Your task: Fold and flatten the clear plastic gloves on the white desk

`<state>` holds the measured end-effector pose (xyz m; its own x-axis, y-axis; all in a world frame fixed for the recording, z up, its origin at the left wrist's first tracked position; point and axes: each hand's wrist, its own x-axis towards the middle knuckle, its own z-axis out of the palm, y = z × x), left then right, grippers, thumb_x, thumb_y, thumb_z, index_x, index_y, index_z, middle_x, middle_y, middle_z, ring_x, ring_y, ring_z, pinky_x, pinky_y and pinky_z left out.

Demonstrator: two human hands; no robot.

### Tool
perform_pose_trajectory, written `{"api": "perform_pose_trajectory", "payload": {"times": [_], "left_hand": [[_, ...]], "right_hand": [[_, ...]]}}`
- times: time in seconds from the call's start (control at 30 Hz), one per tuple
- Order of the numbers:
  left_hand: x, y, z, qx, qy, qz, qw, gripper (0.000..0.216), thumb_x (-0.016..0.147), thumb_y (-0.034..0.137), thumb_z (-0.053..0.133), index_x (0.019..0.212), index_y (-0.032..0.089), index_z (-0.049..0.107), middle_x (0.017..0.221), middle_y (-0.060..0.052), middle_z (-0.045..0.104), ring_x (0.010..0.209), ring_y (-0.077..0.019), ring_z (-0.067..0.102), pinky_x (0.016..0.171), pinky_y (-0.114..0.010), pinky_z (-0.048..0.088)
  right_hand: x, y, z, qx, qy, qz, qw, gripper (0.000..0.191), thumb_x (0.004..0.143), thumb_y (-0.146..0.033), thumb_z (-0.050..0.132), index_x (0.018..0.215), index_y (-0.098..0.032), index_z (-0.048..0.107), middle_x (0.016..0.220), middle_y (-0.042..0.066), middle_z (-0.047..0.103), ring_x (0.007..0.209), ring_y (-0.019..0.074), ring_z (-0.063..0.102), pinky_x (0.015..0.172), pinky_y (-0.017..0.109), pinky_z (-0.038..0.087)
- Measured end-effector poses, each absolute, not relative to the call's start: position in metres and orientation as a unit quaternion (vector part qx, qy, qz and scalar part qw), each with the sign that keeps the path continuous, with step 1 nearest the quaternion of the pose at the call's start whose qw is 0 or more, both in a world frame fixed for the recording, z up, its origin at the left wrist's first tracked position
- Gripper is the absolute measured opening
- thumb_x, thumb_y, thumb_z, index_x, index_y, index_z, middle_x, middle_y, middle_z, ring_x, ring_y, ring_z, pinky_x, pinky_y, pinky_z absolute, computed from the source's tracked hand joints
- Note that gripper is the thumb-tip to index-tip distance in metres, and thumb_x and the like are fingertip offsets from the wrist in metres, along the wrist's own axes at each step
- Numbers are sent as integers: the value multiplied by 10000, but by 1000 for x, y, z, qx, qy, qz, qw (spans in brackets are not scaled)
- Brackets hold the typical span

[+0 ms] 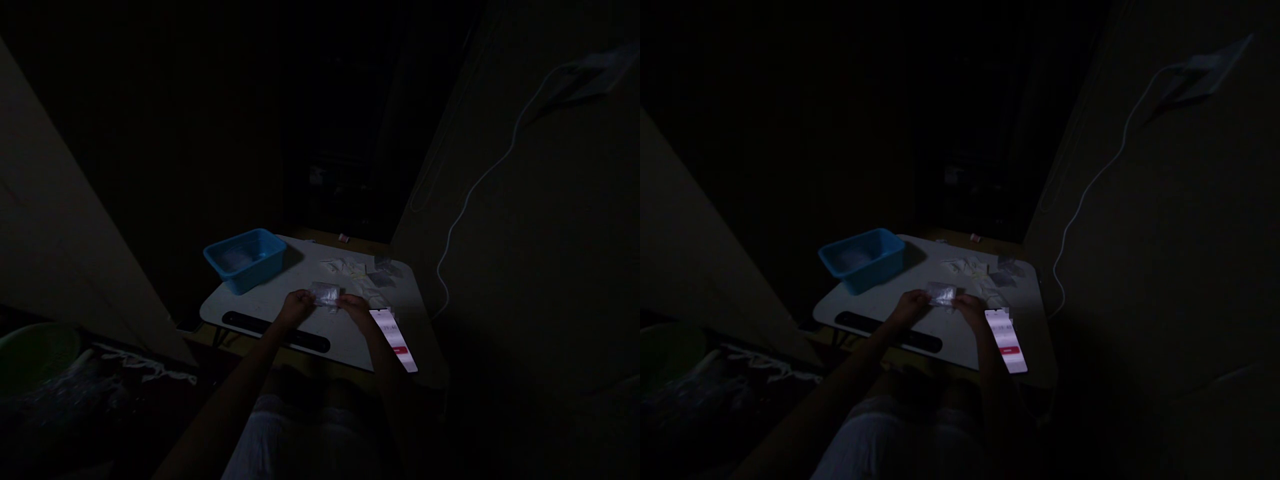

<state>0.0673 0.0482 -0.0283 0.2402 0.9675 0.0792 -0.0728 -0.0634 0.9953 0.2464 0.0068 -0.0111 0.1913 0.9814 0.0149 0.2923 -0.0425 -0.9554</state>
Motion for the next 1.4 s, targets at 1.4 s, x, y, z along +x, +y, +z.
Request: {"api": "perform_pose_trajectory", "payload": {"times": [1.4], "left_hand": [[66,32,-4,543,401,444,590,381,527,461,646,614,94,594,445,37,472,383,-47,372,378,-174,275]], "right_hand": [[248,4,-13,-595,-562,386,426,243,696,-388,561,721,-153,617,701,-7,619,703,138,563,664,254,420]]}}
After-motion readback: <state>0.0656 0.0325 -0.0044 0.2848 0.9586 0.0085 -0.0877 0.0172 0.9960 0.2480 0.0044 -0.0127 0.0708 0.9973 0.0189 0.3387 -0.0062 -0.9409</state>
